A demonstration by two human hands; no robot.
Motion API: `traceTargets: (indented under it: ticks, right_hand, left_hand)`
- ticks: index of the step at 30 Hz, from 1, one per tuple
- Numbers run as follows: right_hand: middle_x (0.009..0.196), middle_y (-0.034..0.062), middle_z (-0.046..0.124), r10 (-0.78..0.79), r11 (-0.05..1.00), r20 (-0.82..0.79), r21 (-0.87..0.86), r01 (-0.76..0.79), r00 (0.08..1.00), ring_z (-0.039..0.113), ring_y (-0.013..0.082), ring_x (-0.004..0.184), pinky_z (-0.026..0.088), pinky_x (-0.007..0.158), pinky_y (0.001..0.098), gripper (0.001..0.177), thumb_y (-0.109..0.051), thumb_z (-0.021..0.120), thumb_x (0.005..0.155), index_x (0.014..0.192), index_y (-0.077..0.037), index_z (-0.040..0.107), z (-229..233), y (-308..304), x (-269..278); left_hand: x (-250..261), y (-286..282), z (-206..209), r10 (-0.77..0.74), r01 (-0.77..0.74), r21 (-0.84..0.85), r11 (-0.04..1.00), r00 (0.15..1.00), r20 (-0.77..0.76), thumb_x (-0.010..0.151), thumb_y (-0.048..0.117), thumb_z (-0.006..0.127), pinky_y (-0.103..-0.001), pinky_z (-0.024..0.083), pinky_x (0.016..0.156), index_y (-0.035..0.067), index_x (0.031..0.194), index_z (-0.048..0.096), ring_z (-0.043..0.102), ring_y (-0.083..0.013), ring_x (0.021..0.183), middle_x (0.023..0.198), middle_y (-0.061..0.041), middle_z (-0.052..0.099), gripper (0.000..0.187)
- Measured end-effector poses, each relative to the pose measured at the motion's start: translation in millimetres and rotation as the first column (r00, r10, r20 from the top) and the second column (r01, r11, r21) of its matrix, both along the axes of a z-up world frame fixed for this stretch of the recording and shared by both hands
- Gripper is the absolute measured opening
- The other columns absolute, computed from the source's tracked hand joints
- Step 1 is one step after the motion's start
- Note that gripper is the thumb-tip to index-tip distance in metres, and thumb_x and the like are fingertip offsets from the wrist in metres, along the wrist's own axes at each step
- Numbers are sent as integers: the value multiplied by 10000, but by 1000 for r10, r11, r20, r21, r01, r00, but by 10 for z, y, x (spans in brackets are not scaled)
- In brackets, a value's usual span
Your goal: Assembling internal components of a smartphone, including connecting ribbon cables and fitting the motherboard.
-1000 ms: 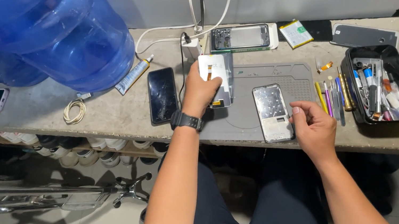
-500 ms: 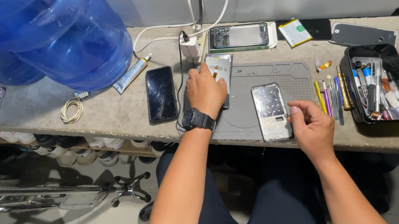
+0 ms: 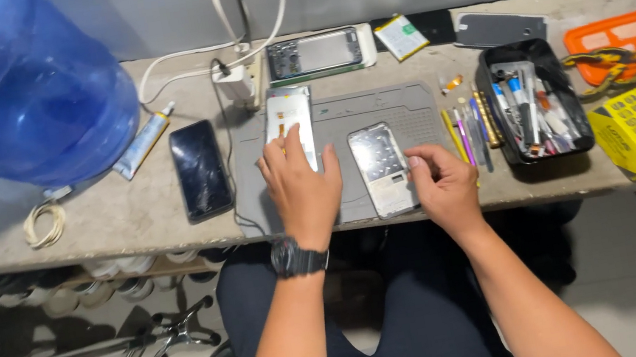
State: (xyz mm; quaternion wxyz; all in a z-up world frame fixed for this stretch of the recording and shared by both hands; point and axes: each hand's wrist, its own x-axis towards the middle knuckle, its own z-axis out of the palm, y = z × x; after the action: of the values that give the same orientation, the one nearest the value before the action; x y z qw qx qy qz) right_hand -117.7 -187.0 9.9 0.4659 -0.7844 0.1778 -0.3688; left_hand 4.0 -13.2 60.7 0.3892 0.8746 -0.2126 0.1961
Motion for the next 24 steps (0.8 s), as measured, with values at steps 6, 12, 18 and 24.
traceTargets:
  ticks: [6,12,18,24]
  right_hand:
    - [731,104,781,-121,992,-52,21,122,991,725,188,669,596,661,366,150,-68,713,1036,1073,-116,850,167,-74,-65]
    - [774,90,781,-226,969,-104,-123,213,969,740,226,697,593,673,379,131,-56,735,1040,1084,-103,849,347,-377,-187]
    - [1048,198,784,-63,948,-248,-317,-20,967,761,414,912,613,814,524,438,-184,871,906,1318,-94,755,397,56,-137]
    - [1438,331,560,-25,909,-524,-367,-199,851,539,532,1353,451,1120,684,956,-271,927,840,1642,-48,456,482,600,-222]
  left_hand:
    - [-238,-106,-353,-214,154,-231,961,940,-266,947,170,798,-447,612,799,-21,1305,737,747,-335,873,1048,-163,705,410]
    - [-230,-87,-435,-198,152,-202,967,953,-228,936,151,789,-428,610,721,42,1223,781,751,-272,767,972,-99,745,308]
    - [-262,-103,-362,-190,157,-141,977,945,-266,941,213,762,-467,618,785,60,1282,775,779,-308,843,1036,-106,790,374]
    - [-318,-100,-227,-208,157,-164,974,906,-368,941,249,757,-501,609,859,42,1369,731,794,-337,924,1131,-142,822,476]
